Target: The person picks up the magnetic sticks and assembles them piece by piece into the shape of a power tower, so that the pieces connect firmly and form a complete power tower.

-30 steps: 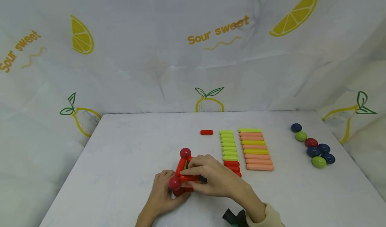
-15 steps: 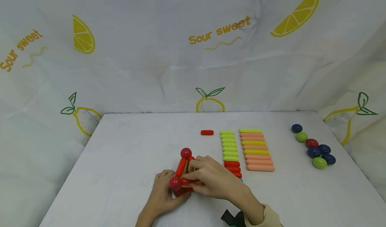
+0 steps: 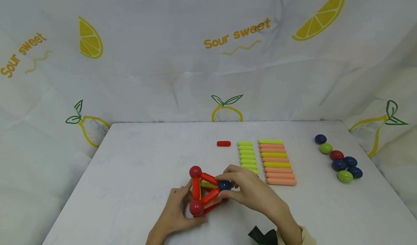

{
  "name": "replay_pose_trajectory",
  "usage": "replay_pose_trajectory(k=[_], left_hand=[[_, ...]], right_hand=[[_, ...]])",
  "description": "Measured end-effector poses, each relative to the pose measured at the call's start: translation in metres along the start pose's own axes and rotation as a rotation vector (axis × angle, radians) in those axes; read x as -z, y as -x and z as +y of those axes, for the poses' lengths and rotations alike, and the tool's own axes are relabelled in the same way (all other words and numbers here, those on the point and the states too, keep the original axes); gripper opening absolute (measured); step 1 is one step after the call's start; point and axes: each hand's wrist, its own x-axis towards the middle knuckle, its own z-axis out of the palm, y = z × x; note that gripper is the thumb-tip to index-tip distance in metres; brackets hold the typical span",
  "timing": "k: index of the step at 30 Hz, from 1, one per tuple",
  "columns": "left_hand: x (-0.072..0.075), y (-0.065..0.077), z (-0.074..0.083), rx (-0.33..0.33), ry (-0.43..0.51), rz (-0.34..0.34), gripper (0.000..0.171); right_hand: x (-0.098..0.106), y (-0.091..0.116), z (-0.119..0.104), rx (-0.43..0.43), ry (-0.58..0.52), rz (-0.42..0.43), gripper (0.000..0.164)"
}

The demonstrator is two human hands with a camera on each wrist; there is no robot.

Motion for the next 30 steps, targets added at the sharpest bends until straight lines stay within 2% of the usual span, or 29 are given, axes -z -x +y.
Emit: replay_pose_trajectory(k=[2, 4, 6, 9, 11, 12, 14, 18, 20, 24, 30], left_hand=[[0.000, 0.000, -0.002, -0.048, 0.006, 0.002, 0.117], [-0.001, 0.000, -0.001, -0.045, 0.006, 0.014, 0.118], [-0.001, -0.001, 0.001, 0.015, 0.013, 0.022, 0.115], [-0.002, -0.003, 0.006, 0.146, 0.035, 0.034, 0.106], [-0.002, -0.004, 0.008, 0.204, 0.033, 0.048, 0.101], [-0.002, -0.005, 0.008, 0.209, 0.026, 0.059, 0.098], [-0.003, -0.006, 0.007, 0.203, 0.005, 0.087, 0.093], [-0.005, -0.008, 0.004, 0.126, -0.032, 0.130, 0.082], [-0.006, -0.008, 0.002, 0.092, -0.054, 0.142, 0.077], [-0.007, -0.006, 0.001, 0.043, -0.092, 0.151, 0.068], [-0.006, -0.005, 0.002, 0.092, -0.071, 0.121, 0.057]], right_hand=[[0.000, -0.002, 0.004, 0.023, 0.005, -0.014, 0.038], [0.001, -0.006, 0.009, 0.046, 0.013, -0.023, 0.038], [0.002, -0.009, 0.013, 0.065, 0.013, -0.020, 0.038], [0.003, -0.014, 0.019, 0.089, 0.011, 0.012, 0.038], [0.002, -0.017, 0.022, 0.090, 0.012, 0.039, 0.038], [0.001, -0.019, 0.023, 0.088, 0.007, 0.051, 0.039], [0.000, -0.023, 0.026, 0.085, -0.016, 0.063, 0.040], [0.003, -0.039, 0.035, 0.098, -0.087, 0.053, 0.042], [0.005, -0.051, 0.042, 0.092, -0.080, 0.066, 0.040], [0.006, -0.080, 0.059, 0.005, 0.007, 0.091, 0.038], [-0.008, -0.112, 0.081, -0.224, 0.194, 0.036, 0.043]])
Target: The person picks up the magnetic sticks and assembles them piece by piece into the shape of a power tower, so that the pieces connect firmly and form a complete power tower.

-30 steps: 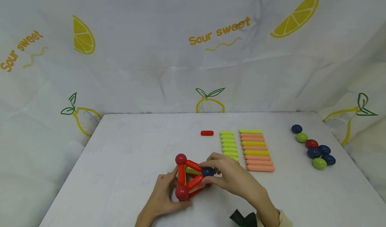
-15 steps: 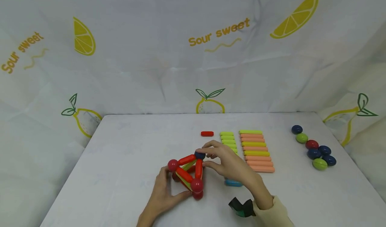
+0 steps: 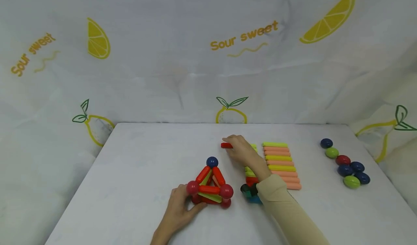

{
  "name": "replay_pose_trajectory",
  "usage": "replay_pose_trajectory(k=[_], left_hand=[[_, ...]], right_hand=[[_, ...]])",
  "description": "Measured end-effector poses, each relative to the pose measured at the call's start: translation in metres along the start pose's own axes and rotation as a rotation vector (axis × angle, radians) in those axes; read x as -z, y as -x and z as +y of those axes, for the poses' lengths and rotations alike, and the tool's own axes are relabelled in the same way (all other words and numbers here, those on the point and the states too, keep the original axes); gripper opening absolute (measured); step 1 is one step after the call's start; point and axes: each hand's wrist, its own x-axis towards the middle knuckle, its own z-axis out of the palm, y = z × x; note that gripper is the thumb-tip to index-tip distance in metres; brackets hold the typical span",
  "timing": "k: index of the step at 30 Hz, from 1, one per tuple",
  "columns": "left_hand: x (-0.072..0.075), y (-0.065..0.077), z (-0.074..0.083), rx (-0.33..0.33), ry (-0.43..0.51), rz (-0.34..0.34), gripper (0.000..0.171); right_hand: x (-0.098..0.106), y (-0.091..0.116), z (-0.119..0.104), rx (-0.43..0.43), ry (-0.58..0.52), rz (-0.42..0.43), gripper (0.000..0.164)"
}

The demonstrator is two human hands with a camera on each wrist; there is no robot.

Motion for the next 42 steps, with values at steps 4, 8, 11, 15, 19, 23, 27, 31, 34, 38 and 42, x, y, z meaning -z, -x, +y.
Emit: replay_pose_trajectory(k=[4, 8, 11, 15, 19, 23, 27, 31, 34, 38, 42], left_hand=[[0.000, -0.001, 0.001, 0.023, 0.016, -0.025, 0.053], [0.001, -0.002, 0.001, 0.029, 0.005, -0.028, 0.049], [0.002, -0.002, 0.001, 0.035, -0.002, -0.031, 0.048], [0.002, -0.002, 0.001, 0.043, -0.007, -0.031, 0.048], [0.003, -0.003, 0.001, 0.049, -0.005, -0.032, 0.048], [0.002, -0.003, 0.000, 0.046, 0.000, -0.027, 0.049], [0.001, -0.003, 0.000, 0.027, -0.008, -0.015, 0.051], [0.002, -0.003, 0.000, 0.009, -0.014, -0.005, 0.052], [0.002, -0.003, 0.000, 0.000, -0.014, -0.003, 0.051], [0.002, -0.004, 0.000, -0.007, -0.013, -0.001, 0.051], [0.002, -0.003, -0.001, 0.003, -0.007, -0.002, 0.051]], right_hand=[[-0.012, -0.006, 0.006, -0.042, 0.059, 0.006, 0.035], [-0.014, -0.004, 0.005, -0.049, 0.005, 0.024, 0.031], [-0.006, 0.002, 0.002, -0.038, -0.109, 0.048, 0.037], [0.010, 0.017, -0.009, 0.048, -0.345, 0.143, 0.038], [0.024, 0.035, -0.027, 0.165, -0.542, 0.199, 0.036], [0.029, 0.048, -0.044, 0.253, -0.620, 0.197, 0.036], [0.027, 0.056, -0.053, 0.285, -0.651, 0.159, 0.033], [0.021, 0.058, -0.056, 0.288, -0.611, 0.133, 0.031], [0.018, 0.059, -0.055, 0.289, -0.571, 0.135, 0.030], [0.016, 0.059, -0.054, 0.272, -0.560, 0.129, 0.031], [0.018, 0.061, -0.052, 0.260, -0.538, 0.120, 0.039]])
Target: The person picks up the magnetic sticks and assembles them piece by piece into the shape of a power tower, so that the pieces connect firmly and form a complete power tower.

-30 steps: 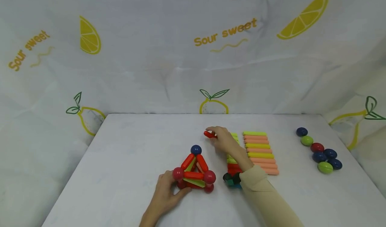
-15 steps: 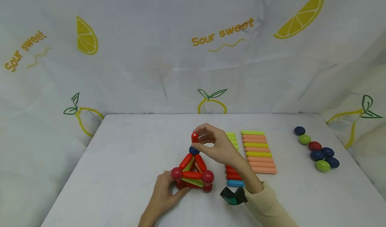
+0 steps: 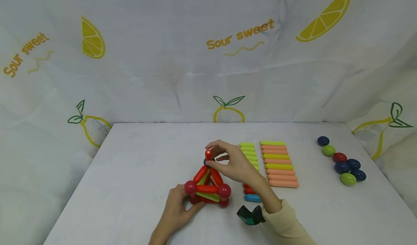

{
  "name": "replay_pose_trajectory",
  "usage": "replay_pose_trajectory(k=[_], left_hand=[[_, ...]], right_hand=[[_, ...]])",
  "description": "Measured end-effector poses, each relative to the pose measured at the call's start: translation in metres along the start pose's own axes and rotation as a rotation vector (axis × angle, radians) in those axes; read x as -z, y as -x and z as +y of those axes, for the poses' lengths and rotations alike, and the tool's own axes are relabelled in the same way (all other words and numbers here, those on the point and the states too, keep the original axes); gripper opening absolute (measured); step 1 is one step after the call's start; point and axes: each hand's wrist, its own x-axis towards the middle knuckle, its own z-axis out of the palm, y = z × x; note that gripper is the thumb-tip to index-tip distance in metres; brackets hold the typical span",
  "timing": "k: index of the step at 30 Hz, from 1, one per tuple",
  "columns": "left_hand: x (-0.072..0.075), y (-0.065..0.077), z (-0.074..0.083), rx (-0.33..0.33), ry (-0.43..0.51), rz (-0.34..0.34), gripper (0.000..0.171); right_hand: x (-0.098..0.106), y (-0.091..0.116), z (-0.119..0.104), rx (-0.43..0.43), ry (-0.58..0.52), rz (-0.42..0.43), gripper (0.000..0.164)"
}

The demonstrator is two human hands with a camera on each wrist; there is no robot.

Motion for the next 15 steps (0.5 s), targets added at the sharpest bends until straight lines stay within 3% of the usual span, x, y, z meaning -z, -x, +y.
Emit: replay_pose_trajectory(k=[4, 8, 15], left_hand=[[-0.001, 0.000, 0.000, 0.009, -0.011, 0.002, 0.051], [0.000, 0.000, 0.002, 0.022, -0.023, 0.000, 0.051], [0.001, 0.001, 0.004, 0.030, -0.021, 0.002, 0.050]], right_hand=[[0.012, 0.013, 0.003, -0.006, 0.054, 0.027, 0.045], [0.027, 0.037, 0.010, -0.046, 0.136, 0.051, 0.038], [0.038, 0.078, 0.022, -0.150, 0.333, -0.101, 0.023]])
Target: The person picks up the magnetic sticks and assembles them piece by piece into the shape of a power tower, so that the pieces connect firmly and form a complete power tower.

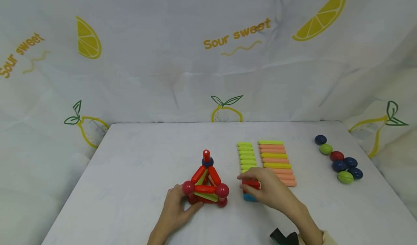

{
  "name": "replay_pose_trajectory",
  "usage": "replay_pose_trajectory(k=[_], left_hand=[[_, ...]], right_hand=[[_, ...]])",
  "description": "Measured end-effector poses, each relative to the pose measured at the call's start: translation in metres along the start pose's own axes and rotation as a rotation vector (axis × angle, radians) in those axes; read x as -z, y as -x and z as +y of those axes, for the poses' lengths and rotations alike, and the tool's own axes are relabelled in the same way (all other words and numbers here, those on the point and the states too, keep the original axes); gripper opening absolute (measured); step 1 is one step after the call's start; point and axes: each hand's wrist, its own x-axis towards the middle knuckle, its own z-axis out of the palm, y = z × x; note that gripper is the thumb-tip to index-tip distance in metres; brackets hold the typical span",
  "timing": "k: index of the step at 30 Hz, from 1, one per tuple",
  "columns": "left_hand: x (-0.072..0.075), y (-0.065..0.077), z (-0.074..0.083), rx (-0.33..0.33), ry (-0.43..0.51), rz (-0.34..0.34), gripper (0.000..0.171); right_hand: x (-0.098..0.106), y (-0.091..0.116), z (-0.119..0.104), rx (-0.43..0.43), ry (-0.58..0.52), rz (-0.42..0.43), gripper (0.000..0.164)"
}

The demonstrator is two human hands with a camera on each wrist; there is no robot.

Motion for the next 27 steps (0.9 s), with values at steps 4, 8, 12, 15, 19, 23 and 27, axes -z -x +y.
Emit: replay_pose_trajectory(k=[4, 8, 12, 15, 19, 23, 27], left_hand=[[0.001, 0.000, 0.001, 0.013, 0.013, -0.004, 0.052], [0.000, 0.000, 0.000, 0.015, 0.014, -0.006, 0.053], [-0.001, 0.000, 0.000, 0.014, 0.012, -0.008, 0.054], [-0.001, 0.000, 0.000, 0.015, 0.013, -0.011, 0.054], [-0.001, 0.000, 0.001, 0.012, 0.015, -0.016, 0.053], [0.000, 0.000, 0.000, 0.010, 0.008, -0.018, 0.053], [-0.001, 0.001, 0.000, 0.009, -0.005, -0.011, 0.054]], right_hand=[[-0.010, 0.013, 0.008, -0.066, 0.114, -0.087, 0.021], [-0.022, 0.018, 0.010, -0.158, 0.163, -0.112, 0.024], [-0.034, 0.021, 0.007, -0.206, 0.226, -0.078, 0.025], [-0.038, 0.022, 0.004, -0.215, 0.266, -0.068, 0.024], [-0.032, 0.024, -0.001, -0.149, 0.250, -0.032, 0.025], [-0.022, 0.020, -0.013, -0.013, 0.005, 0.154, 0.030], [-0.022, 0.011, -0.029, 0.176, -0.286, 0.370, 0.034]])
